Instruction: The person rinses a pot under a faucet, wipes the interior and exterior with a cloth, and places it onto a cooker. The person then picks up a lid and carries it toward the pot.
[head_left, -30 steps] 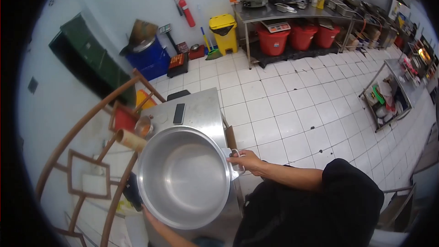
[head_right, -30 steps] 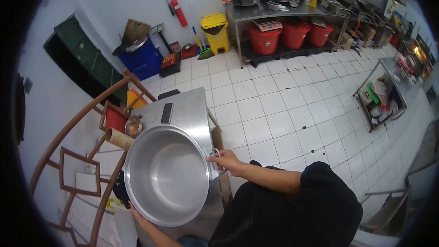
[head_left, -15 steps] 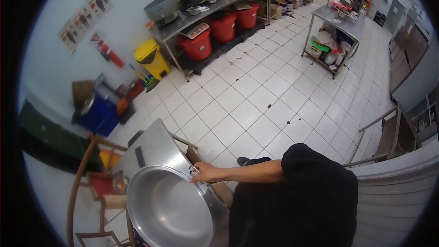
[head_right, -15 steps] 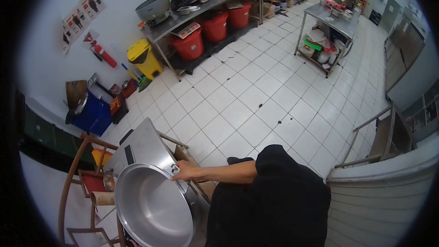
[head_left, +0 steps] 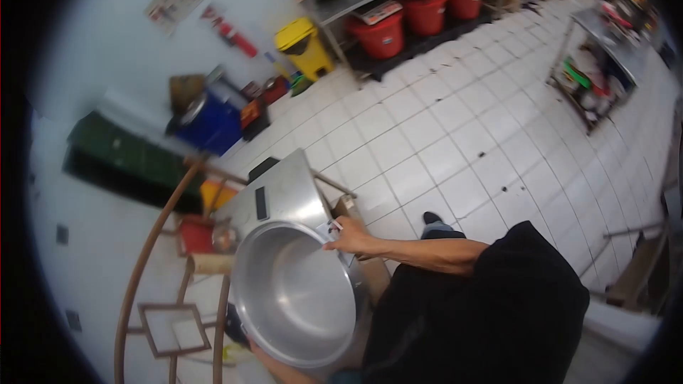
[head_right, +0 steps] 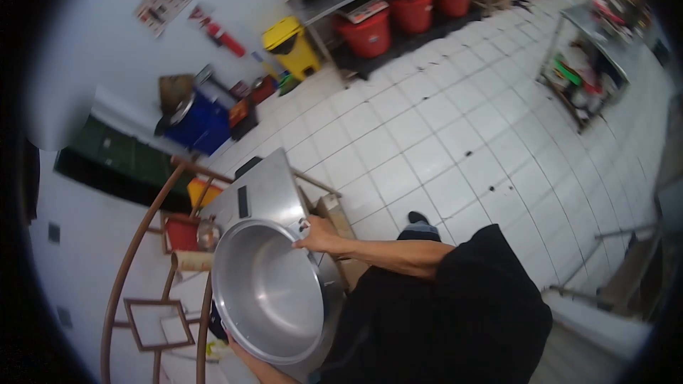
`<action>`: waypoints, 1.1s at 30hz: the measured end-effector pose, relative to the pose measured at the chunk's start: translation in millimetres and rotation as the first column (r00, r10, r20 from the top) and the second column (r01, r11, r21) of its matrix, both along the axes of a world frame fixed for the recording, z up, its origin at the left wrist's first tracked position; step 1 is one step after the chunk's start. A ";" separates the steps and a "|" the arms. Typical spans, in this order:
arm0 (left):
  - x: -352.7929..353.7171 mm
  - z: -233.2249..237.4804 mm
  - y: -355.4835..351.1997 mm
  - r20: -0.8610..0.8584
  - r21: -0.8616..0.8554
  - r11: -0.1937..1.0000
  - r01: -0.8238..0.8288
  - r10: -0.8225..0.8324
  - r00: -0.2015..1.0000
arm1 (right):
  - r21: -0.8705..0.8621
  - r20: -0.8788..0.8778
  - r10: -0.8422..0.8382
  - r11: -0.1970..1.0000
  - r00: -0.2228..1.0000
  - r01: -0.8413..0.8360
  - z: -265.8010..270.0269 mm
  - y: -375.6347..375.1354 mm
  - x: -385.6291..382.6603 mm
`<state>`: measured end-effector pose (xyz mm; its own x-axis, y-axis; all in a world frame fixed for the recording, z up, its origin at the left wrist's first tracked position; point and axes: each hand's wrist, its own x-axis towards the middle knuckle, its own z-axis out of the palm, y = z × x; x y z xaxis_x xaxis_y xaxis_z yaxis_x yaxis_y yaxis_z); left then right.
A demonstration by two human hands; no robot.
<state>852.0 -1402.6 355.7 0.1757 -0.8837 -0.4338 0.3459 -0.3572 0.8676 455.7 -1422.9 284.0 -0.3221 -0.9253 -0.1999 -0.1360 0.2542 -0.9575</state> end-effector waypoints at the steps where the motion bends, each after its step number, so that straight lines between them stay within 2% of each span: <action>1: -5.8 6.8 4.2 -0.016 -0.001 1.000 -0.013 0.013 1.000 | -0.007 0.010 0.052 0.999 0.999 -0.052 12.8 -0.2 -10.5; 3: -24.6 21.1 12.4 -0.034 -0.001 0.999 -0.055 0.055 0.998 | 0.002 0.126 0.035 0.999 0.991 -0.035 31.0 -10.2 -34.8; 4: -35.7 28.6 16.0 -0.043 -0.008 0.997 -0.080 0.079 0.996 | -0.011 0.125 0.086 0.996 0.988 -0.086 31.5 -14.8 -42.6; 6: -66.9 42.3 19.1 -0.071 -0.023 0.991 -0.131 0.129 0.989 | -0.016 0.110 0.051 0.999 0.993 -0.050 30.7 -29.1 -69.4; 7: -91.6 51.9 20.4 -0.070 -0.029 0.984 -0.177 0.175 0.982 | -0.019 0.159 0.055 0.998 0.986 -0.053 30.8 -32.3 -87.3; 8: -118.9 64.7 17.0 -0.123 0.003 0.977 -0.215 0.213 0.969 | -0.025 0.161 0.104 0.994 0.981 -0.102 23.2 -35.2 -105.1; 9: -140.7 73.7 12.1 -0.175 0.028 0.970 -0.242 0.243 0.954 | -0.063 0.183 0.079 0.996 0.980 -0.068 12.0 -40.7 -122.3; 10: -150.4 74.5 7.3 -0.169 0.020 0.961 -0.276 0.276 0.946 | -0.093 0.210 0.046 0.995 0.977 -0.027 17.5 -46.2 -142.4; 11: -152.2 70.9 0.3 -0.123 0.055 0.963 -0.262 0.267 0.956 | -0.014 0.296 0.083 0.997 0.952 -0.082 21.9 -46.1 -163.3; 12: -160.9 70.7 -4.7 -0.081 0.092 0.965 -0.244 0.252 0.964 | -0.013 0.303 0.104 0.994 0.947 -0.105 28.6 -46.4 -183.8; 14: -207.3 77.1 -16.0 -0.070 0.063 0.960 -0.273 0.277 0.958 | 0.073 0.192 0.095 0.991 0.977 -0.111 33.6 -54.0 -221.3; 15: -229.2 79.1 -18.2 -0.064 0.040 0.955 -0.293 0.295 0.953 | -0.029 0.175 0.044 0.999 0.984 -0.039 24.1 -58.9 -233.1; 18: -265.7 77.0 -36.3 0.009 0.104 0.939 -0.329 0.329 0.944 | -0.011 0.129 0.045 0.999 0.991 -0.044 28.3 -70.5 -281.1; 19: -264.9 67.6 -46.8 -0.002 0.089 0.933 -0.350 0.351 0.936 | -0.196 0.093 0.008 0.981 0.996 0.010 10.6 -79.1 -289.2; 20: -257.8 54.4 -62.0 0.068 0.082 0.933 -0.351 0.347 0.936 | -0.214 0.087 0.030 0.977 0.996 -0.010 -3.9 -81.9 -302.7; 21: -257.3 45.9 -73.5 0.139 0.078 0.933 -0.351 0.338 0.931 | -0.080 0.157 0.016 0.997 0.987 -0.004 2.4 -84.3 -318.5; 22: -269.1 46.2 -88.1 0.129 0.065 0.929 -0.364 0.353 0.926 | 0.056 0.221 -0.009 0.998 0.975 -0.003 8.5 -89.6 -335.7; 24: -292.8 46.8 -123.2 0.293 0.061 0.944 -0.324 0.293 0.910 | 0.086 0.229 -0.029 0.996 0.973 0.010 17.6 -101.9 -368.9; 25: -296.2 38.5 -142.7 0.281 0.052 0.940 -0.337 0.310 0.908 | 0.125 0.241 -0.068 0.991 0.968 0.039 17.6 -111.8 -382.4; 27: -303.0 18.7 -188.8 0.467 0.034 0.968 -0.250 0.206 0.860 | 0.075 0.240 -0.132 0.990 0.962 0.117 11.9 -135.0 -411.2; 29: -340.2 12.6 -236.5 0.476 -0.001 0.971 -0.240 0.212 0.854 | 0.073 0.222 -0.143 0.989 0.965 0.130 11.4 -161.8 -447.9; 31: -386.0 7.6 -288.8 0.486 -0.018 0.977 -0.214 0.195 0.852 | 0.044 0.067 -0.178 0.983 0.982 0.176 9.0 -192.3 -485.3; 33: -436.5 4.7 -345.6 0.458 -0.076 0.983 -0.167 0.183 0.870 | 0.051 0.051 -0.169 0.985 0.984 0.166 8.8 -231.8 -530.4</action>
<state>415.5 -1748.2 360.4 0.5016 -0.8322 -0.2363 -0.0422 -0.2963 0.9541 -74.7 -1654.7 292.8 -0.4588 -0.8486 -0.2634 -0.0348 0.3134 -0.9490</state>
